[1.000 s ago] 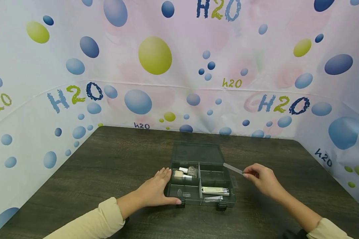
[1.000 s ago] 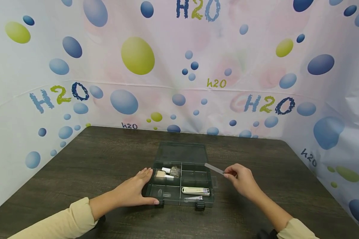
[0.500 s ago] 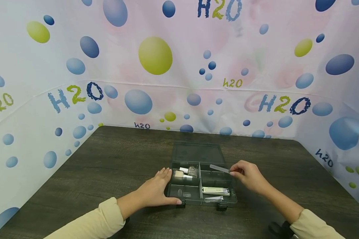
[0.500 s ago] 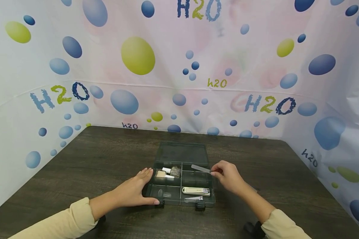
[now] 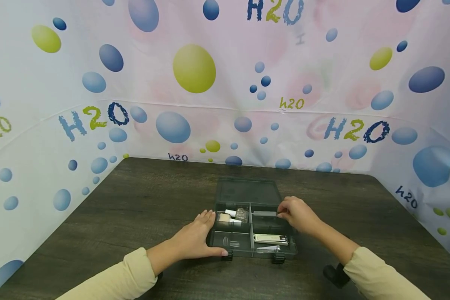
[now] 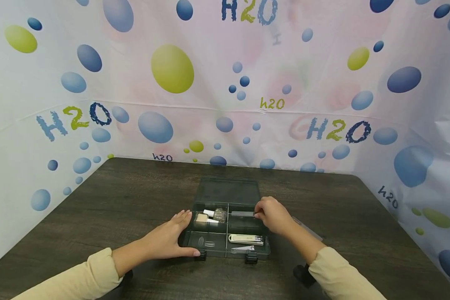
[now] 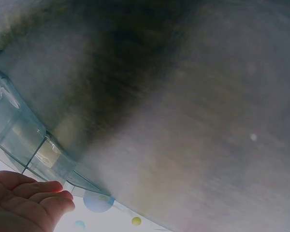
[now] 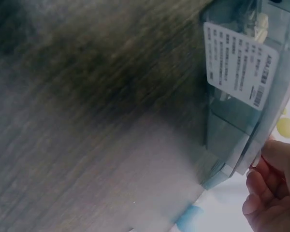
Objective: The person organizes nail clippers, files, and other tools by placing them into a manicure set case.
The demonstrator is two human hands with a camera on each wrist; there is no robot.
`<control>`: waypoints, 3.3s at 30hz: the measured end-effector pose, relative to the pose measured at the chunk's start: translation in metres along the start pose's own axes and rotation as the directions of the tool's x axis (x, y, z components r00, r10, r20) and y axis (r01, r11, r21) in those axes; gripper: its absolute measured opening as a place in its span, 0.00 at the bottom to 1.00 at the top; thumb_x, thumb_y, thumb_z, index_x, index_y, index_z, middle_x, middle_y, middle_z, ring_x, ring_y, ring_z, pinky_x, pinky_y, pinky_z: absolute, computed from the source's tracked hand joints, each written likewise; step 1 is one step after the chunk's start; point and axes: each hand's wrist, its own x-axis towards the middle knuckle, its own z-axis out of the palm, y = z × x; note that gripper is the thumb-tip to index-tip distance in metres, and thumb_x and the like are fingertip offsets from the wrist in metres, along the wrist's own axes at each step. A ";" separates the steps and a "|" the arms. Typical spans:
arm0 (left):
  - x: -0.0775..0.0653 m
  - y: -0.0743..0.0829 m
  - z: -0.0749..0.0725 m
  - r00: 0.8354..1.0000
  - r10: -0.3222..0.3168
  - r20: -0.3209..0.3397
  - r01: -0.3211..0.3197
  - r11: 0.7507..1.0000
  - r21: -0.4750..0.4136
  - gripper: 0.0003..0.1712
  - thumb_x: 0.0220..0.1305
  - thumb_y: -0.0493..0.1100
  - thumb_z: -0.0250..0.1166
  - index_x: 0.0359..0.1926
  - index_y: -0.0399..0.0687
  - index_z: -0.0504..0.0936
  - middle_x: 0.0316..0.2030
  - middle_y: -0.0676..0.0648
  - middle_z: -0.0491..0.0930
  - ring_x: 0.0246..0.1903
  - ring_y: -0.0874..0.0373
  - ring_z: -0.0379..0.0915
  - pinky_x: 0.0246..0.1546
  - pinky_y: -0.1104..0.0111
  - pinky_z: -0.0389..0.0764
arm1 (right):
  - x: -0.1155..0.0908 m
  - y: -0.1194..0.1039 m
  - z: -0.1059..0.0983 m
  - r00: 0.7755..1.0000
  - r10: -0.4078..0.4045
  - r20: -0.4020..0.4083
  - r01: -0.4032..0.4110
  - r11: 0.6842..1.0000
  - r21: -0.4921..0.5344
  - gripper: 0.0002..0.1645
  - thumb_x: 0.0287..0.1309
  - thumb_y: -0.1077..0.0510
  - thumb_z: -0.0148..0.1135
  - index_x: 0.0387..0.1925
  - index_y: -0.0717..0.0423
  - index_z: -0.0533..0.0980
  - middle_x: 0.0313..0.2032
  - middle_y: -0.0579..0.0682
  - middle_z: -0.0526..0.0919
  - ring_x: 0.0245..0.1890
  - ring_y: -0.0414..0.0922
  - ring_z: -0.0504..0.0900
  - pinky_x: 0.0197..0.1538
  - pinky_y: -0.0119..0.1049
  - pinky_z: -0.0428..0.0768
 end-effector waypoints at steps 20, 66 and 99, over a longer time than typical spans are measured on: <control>0.000 0.000 0.000 1.000 -0.007 -0.003 0.007 1.000 -0.005 0.61 0.48 0.73 0.61 0.68 0.30 0.55 0.68 0.32 0.54 0.69 0.38 0.49 0.63 0.48 0.63 | 0.013 -0.009 0.009 0.989 -0.048 0.142 0.087 0.957 -0.278 0.06 0.44 0.63 0.70 0.19 0.53 0.79 0.23 0.44 0.77 0.26 0.42 0.71 0.29 0.32 0.76; -0.001 0.001 -0.002 1.000 -0.012 0.010 0.012 1.000 -0.008 0.61 0.49 0.72 0.62 0.68 0.31 0.54 0.68 0.32 0.54 0.69 0.39 0.49 0.62 0.47 0.64 | -0.069 0.028 -0.026 0.956 0.099 -0.275 -0.134 0.985 -0.111 0.27 0.44 0.64 0.70 0.48 0.71 0.74 0.43 0.65 0.78 0.45 0.60 0.72 0.43 0.56 0.74; -0.002 0.003 -0.004 1.000 -0.014 0.023 0.015 1.000 -0.027 0.61 0.49 0.72 0.62 0.68 0.31 0.54 0.68 0.33 0.54 0.69 0.39 0.48 0.63 0.48 0.63 | -0.108 0.075 -0.026 0.926 0.377 -0.028 -0.378 0.923 -0.072 0.26 0.46 0.60 0.69 0.44 0.75 0.75 0.41 0.70 0.77 0.39 0.62 0.78 0.40 0.54 0.77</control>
